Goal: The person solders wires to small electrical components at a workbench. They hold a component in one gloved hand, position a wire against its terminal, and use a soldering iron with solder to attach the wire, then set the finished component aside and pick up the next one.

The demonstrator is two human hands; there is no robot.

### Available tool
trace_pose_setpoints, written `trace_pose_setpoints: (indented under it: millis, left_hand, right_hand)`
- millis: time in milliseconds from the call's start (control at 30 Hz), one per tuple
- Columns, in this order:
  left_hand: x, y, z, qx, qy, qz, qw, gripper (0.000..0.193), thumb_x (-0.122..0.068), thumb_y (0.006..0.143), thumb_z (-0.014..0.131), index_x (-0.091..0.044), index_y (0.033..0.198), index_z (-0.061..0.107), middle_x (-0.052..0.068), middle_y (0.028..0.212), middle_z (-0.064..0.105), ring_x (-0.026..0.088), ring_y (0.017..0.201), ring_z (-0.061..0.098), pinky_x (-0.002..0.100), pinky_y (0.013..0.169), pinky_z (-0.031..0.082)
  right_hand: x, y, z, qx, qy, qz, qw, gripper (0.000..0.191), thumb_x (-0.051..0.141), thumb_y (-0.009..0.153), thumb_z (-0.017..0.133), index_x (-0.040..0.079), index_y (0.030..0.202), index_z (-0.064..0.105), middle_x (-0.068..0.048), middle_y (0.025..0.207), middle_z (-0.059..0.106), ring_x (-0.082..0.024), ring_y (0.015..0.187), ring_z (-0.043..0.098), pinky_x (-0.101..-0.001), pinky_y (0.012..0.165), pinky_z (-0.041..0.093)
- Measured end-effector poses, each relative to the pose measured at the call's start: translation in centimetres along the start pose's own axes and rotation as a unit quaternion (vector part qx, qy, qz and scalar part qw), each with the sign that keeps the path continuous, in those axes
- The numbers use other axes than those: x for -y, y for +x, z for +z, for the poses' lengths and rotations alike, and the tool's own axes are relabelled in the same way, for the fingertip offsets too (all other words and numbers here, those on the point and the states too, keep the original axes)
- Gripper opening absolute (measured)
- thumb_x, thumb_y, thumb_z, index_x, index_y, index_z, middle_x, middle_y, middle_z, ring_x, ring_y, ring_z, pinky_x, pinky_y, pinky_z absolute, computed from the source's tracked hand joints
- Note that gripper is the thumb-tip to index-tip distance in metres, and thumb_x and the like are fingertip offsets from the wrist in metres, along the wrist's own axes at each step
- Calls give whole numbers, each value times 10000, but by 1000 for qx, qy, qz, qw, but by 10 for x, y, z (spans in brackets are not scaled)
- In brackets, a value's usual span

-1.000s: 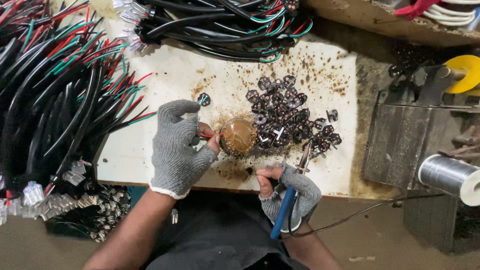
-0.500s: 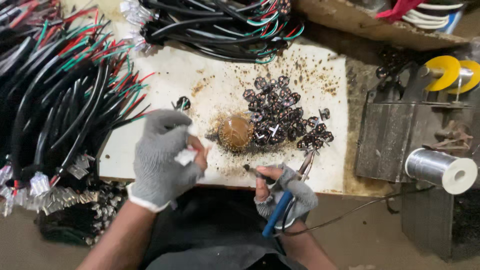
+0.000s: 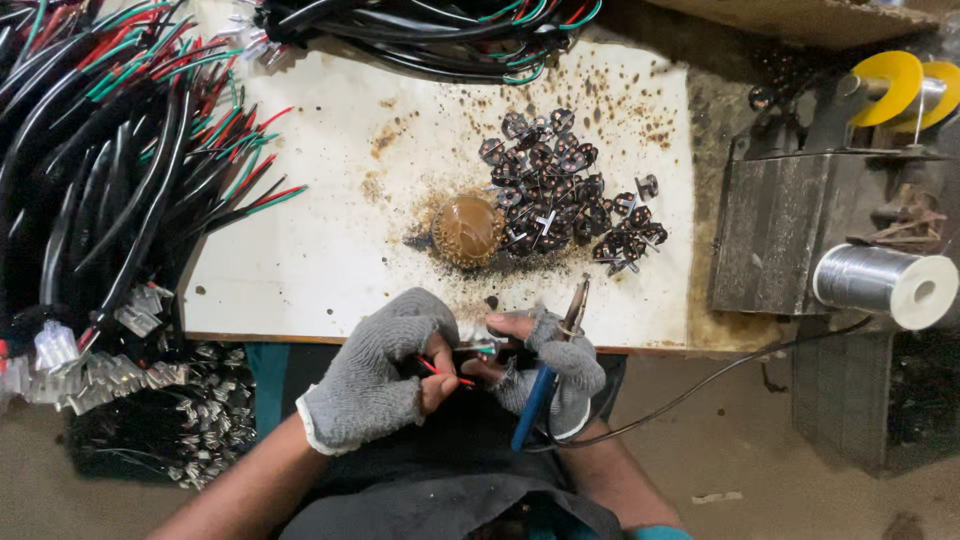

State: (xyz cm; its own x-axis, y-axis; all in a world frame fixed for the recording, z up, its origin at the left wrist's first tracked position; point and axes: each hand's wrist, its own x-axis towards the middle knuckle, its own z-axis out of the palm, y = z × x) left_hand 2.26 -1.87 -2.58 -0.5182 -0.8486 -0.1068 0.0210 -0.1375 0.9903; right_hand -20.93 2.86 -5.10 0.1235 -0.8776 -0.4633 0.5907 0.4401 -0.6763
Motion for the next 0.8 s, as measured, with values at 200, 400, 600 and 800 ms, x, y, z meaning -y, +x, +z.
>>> trace_pose_setpoints:
  millis: [200, 400, 600, 800]
  left_hand:
    - [-20, 6, -5, 80, 4, 34, 996, 152, -119, 753, 800, -92, 783, 653, 82, 974, 653, 238, 910, 673, 327, 758, 547]
    - [-19, 16, -15, 95, 224, 48, 969, 213, -136, 682, 841, -107, 769, 649, 68, 795, 654, 285, 722, 680, 382, 629, 532]
    - [-7, 22, -4, -96, 288, 85, 949, 238, -128, 692, 828, -139, 820, 628, 60, 831, 665, 282, 750, 675, 394, 658, 541]
    - [-4, 21, 1, -99, 340, 68, 933, 243, -113, 668, 806, -142, 840, 637, 64, 822, 654, 311, 773, 662, 422, 663, 526]
  right_hand:
    - [16, 5, 24, -20, -450, -296, 842, 208, 87, 894, 775, 51, 1095, 735, -117, 1010, 765, -233, 919, 761, -332, 827, 611]
    - [39, 22, 42, 86, -639, -340, 685, 296, 68, 719, 783, 170, 993, 831, 17, 746, 669, -239, 804, 695, -411, 837, 508]
    - [26, 18, 48, -69, -636, -342, 689, 321, 179, 770, 882, 154, 1073, 779, -64, 986, 738, -295, 945, 668, -394, 852, 538]
    - [22, 17, 39, -55, -635, -347, 688, 315, 99, 755, 870, 151, 1048, 770, -77, 959, 709, -296, 902, 669, -409, 828, 529]
